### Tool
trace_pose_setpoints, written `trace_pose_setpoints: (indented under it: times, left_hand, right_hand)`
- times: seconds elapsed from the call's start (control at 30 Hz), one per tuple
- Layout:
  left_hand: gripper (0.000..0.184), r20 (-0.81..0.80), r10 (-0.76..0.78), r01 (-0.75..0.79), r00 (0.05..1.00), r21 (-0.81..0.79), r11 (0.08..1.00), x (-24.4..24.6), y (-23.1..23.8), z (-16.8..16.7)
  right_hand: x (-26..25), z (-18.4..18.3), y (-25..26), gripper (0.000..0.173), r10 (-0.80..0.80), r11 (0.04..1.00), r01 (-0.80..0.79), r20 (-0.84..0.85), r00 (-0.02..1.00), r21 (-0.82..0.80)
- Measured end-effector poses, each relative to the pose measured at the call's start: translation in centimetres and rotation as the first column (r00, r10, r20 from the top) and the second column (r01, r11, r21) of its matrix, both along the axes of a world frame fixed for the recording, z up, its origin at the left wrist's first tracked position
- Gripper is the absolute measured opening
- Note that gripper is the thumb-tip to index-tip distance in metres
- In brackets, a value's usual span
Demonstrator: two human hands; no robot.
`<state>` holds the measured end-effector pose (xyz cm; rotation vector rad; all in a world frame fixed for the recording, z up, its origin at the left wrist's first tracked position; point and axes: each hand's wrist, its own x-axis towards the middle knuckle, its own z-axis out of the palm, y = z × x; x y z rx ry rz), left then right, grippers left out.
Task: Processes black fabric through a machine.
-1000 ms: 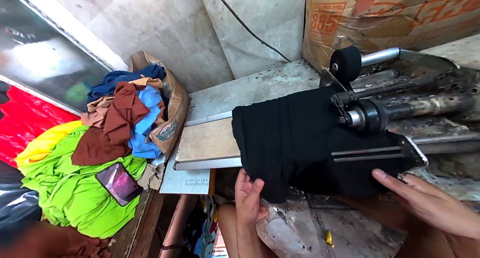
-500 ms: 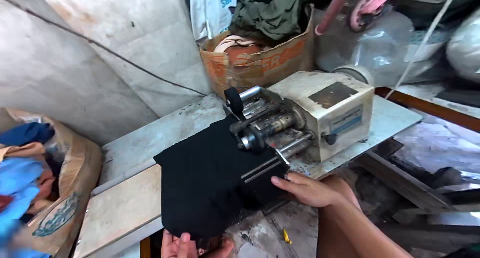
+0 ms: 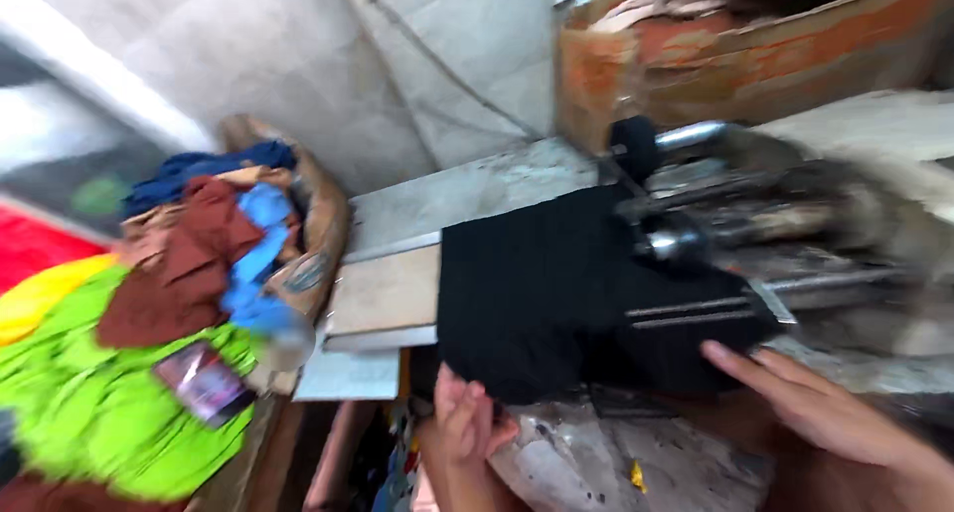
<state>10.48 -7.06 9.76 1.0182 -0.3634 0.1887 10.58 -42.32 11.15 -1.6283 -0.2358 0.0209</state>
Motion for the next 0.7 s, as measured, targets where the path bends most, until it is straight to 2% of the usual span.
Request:
trace_pose_setpoints:
  times: [0.03,0.07,0.1,0.13,0.17,0.23,0.3,0.33,0.37,0.43,0.47,0.53,0.6,0.63,0.7]
  left_hand:
    - [0.051,-0.047,0.090,-0.090,0.995,-0.001,0.996,0.1,-0.1,-0.1]
    - [0.056,-0.117,0.193,-0.186,0.974,0.076,0.980,0.0,-0.6,0.0]
    - [0.061,-0.176,0.255,-0.219,0.951,0.199,0.955,-0.1,-1.3,0.3]
    - [0.061,-0.209,0.250,-0.183,0.945,0.293,0.938,-0.4,-1.8,0.6]
    - [0.059,-0.210,0.181,-0.114,0.961,0.295,0.949,-0.8,-2.0,0.6]
    - [0.053,-0.095,-0.004,0.014,0.996,0.104,0.995,-0.8,-1.4,0.0]
    - [0.053,-0.037,0.009,-0.009,0.999,-0.008,1.000,-0.2,-0.8,0.0]
    - [0.053,-0.077,0.077,-0.077,0.994,0.005,0.997,0.0,-0.9,0.1]
    - [0.055,-0.131,0.140,-0.129,0.981,0.090,0.988,0.1,-1.3,0.3]
    - [0.051,-0.208,0.167,-0.105,0.964,0.279,0.955,-0.2,-2.3,0.7]
    - [0.049,-0.207,0.095,-0.039,0.974,0.260,0.965,-0.5,-2.3,0.6]
    - [0.050,-0.095,-0.040,0.048,0.995,0.088,0.995,-0.5,-1.6,0.2]
    - [0.056,-0.051,0.019,-0.019,0.999,0.020,1.000,-0.1,-1.2,0.3]
    - [0.058,-0.097,0.080,-0.075,0.992,0.050,0.996,0.0,-1.3,0.5]
    - [0.056,-0.217,0.157,-0.111,0.963,0.208,0.972,-0.4,-2.3,1.6]
  right_hand:
    - [0.0,0.0,0.1,0.027,0.002,1.000,-0.001,-0.011,1.000,0.009]
    - [-0.1,0.3,0.1,0.024,0.014,1.000,-0.014,-0.039,0.999,0.008]
    - [0.0,0.8,0.1,0.022,0.035,0.999,-0.034,-0.067,0.997,0.012]
    - [0.1,1.0,0.0,0.020,0.043,0.999,-0.042,-0.089,0.995,0.022]
    - [0.1,1.1,-0.1,0.020,0.052,0.998,-0.048,-0.105,0.993,0.039]
    - [0.2,1.0,-0.1,0.019,0.064,0.996,-0.056,-0.112,0.992,0.065]
    - [0.2,1.1,0.0,0.019,0.063,0.995,-0.054,-0.110,0.992,0.083]
    - [0.1,1.2,0.1,0.019,0.060,0.994,-0.050,-0.108,0.992,0.092]
    - [0.1,1.2,0.0,0.019,0.057,0.994,-0.046,-0.103,0.993,0.101]
    - [0.3,1.1,0.0,0.019,0.055,0.993,-0.045,-0.093,0.994,0.113]
    - [0.2,1.1,0.0,0.019,0.050,0.992,-0.038,-0.095,0.994,0.116]
    - [0.3,1.0,0.0,0.020,0.055,0.991,-0.042,-0.100,0.993,0.126]
    - [0.2,0.6,-0.2,0.020,0.052,0.992,-0.039,-0.104,0.993,0.121]
    - [0.2,0.6,-0.2,0.020,0.045,0.993,-0.034,-0.105,0.993,0.112]
    - [0.3,0.7,-0.1,0.020,0.046,0.994,-0.036,-0.092,0.995,0.108]
